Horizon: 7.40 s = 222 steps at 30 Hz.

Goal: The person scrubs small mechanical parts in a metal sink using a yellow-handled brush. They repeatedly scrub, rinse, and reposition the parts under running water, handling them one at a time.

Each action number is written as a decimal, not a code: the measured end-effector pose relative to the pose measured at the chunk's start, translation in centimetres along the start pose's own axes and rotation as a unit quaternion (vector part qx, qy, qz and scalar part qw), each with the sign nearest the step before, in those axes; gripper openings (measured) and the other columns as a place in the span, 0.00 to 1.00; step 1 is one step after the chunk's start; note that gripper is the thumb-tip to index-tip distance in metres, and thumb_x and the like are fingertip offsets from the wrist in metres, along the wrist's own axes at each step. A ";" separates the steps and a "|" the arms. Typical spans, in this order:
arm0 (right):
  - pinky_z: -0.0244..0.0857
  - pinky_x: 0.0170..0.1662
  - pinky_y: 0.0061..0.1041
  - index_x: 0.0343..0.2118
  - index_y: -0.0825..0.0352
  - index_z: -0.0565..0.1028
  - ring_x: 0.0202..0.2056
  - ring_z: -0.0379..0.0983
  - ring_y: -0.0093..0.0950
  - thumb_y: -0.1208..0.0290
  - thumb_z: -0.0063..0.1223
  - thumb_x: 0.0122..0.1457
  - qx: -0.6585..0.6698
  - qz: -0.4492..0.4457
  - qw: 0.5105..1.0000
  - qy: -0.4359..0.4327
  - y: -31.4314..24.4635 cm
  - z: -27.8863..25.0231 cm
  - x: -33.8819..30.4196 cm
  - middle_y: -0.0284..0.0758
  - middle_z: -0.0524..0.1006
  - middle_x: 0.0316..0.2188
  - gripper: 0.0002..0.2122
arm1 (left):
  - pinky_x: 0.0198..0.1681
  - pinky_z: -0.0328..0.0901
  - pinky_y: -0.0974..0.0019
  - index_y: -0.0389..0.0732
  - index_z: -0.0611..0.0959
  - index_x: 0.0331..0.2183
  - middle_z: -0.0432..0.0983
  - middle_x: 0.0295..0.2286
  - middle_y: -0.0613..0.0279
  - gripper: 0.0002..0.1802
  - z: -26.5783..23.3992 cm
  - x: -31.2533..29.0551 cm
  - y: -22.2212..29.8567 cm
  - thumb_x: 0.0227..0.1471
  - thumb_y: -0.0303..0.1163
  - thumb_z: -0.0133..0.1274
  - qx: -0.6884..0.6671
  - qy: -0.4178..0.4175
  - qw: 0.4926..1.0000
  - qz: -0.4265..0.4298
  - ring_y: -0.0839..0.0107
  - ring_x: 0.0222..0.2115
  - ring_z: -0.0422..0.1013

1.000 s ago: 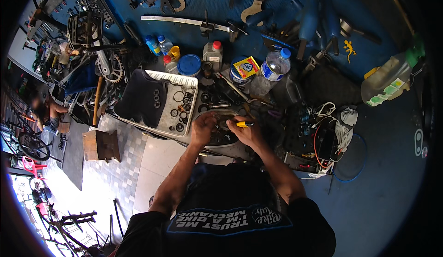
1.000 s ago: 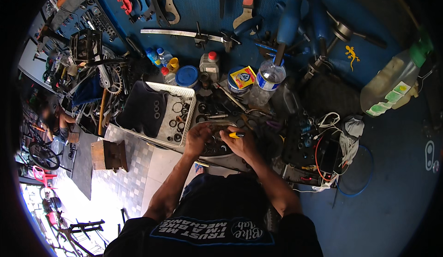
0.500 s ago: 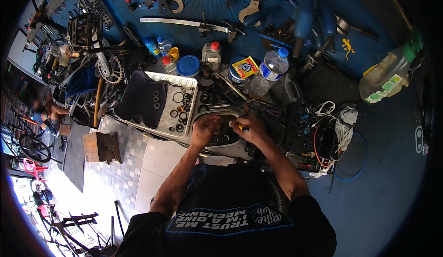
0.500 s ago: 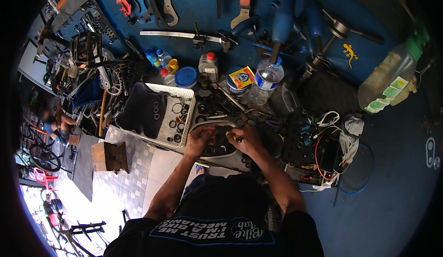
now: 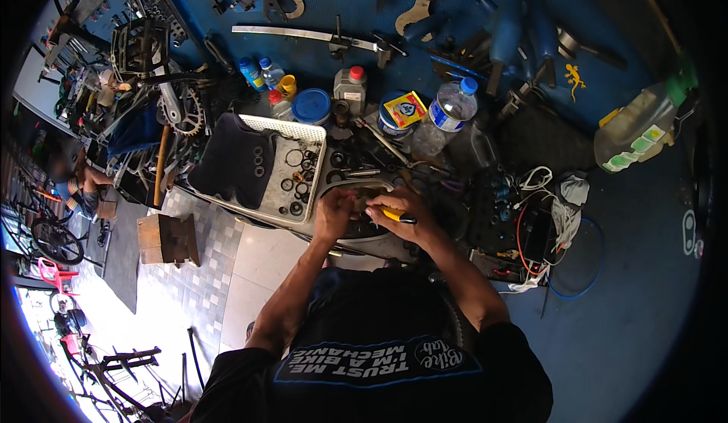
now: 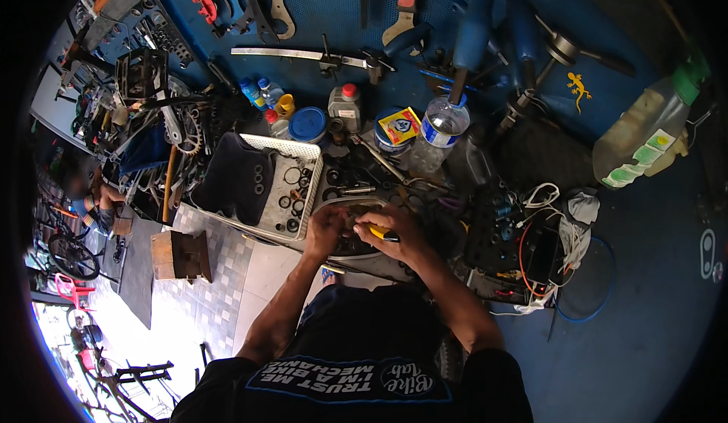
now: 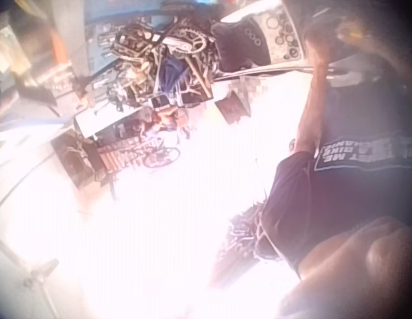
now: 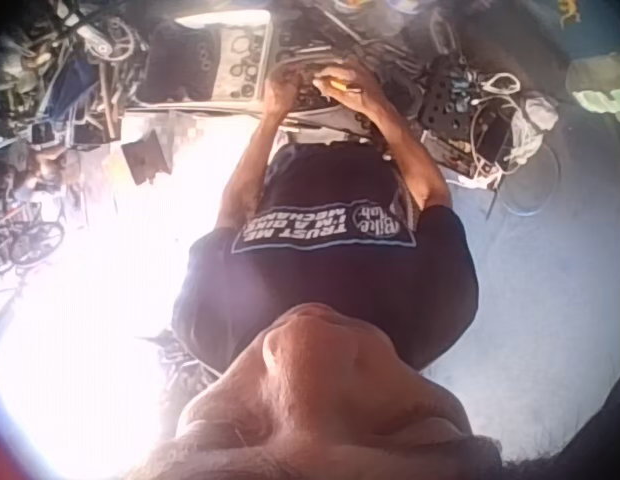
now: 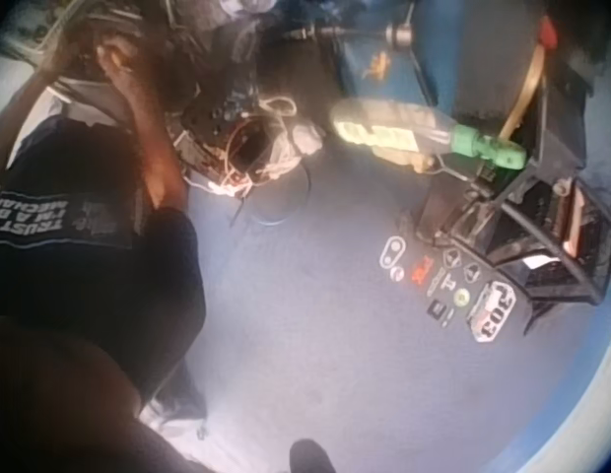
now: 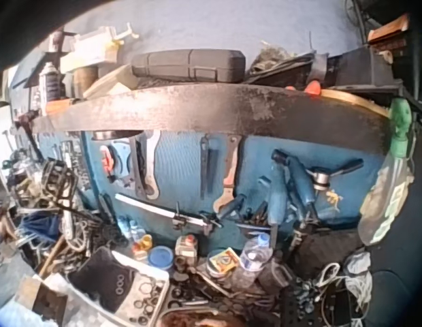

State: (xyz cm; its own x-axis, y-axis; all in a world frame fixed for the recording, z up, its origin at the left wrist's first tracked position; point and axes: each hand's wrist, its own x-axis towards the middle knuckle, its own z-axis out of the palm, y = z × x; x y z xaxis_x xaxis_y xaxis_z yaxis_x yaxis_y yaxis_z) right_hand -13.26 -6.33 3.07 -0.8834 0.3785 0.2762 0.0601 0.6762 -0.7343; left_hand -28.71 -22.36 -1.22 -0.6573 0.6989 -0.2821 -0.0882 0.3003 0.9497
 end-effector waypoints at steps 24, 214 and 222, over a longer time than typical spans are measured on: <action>0.72 0.42 0.34 0.40 0.58 0.87 0.37 0.79 0.36 0.62 0.73 0.58 -0.163 -0.067 0.984 -0.038 3.5 -0.5 -0.7 0.33 0.86 0.35 0.10 | 0.42 0.82 0.64 0.32 0.81 0.57 0.84 0.43 0.53 0.17 0.4 0.7 -2.5 0.69 0.24 0.53 -0.274 -0.039 0.959 -0.065 0.65 0.35 0.84; 0.71 0.37 0.23 0.39 0.68 0.84 0.31 0.78 0.18 0.62 0.64 0.68 0.088 0.281 0.950 0.106 -0.1 -7.1 -5.5 0.31 0.83 0.27 0.12 | 0.45 0.76 0.52 0.44 0.88 0.44 0.82 0.41 0.51 0.13 1.8 -0.9 10.3 0.57 0.34 0.64 0.362 -0.090 0.858 0.354 0.53 0.44 0.80; 0.72 0.36 0.27 0.39 0.69 0.84 0.30 0.82 0.24 0.57 0.63 0.69 0.031 0.289 0.952 0.095 0.8 -7.5 -5.9 0.36 0.84 0.25 0.16 | 0.54 0.72 0.49 0.42 0.91 0.39 0.80 0.47 0.46 0.09 -3.0 2.8 6.9 0.57 0.34 0.64 0.276 -0.055 0.908 0.310 0.49 0.47 0.79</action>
State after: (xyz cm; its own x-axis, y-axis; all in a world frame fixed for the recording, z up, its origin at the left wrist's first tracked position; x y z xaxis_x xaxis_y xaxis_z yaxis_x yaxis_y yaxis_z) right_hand -4.52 -3.31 5.52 -0.6116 0.7869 -0.0823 0.4774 0.2841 -0.8315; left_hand -33.41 -20.30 4.95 -0.3711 0.8960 0.2439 0.6818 0.0846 0.7266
